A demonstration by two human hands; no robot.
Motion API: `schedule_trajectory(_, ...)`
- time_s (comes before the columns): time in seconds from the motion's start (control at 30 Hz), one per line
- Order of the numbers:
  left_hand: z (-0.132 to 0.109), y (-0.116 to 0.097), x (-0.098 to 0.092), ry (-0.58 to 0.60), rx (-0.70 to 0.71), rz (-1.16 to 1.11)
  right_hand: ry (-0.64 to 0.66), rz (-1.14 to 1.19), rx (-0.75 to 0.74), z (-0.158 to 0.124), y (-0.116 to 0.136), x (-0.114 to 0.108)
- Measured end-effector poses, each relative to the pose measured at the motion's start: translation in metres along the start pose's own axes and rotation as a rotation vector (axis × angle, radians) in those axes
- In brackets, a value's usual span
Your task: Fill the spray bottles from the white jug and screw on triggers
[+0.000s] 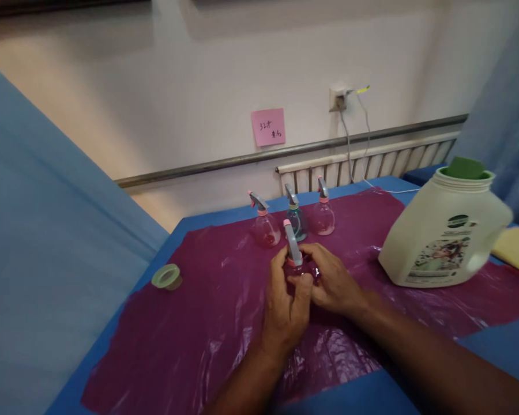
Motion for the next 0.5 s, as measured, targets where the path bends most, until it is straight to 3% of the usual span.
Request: schedule_trajectory(0.5,-0.007,-0.011,-0.001,0.031,-0.017,-0.041,0.004,-0.042,0.023,-0.015,0.002,-0.004)
Point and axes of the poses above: each hand's wrist, its own z-axis towards the middle knuckle, its own x-axis out of the palm, y = z × x, the point moved 2 cm from there along z, towards the middle knuckle, and after that the axes turned 13 degrees about z, right-handed, at the moved point
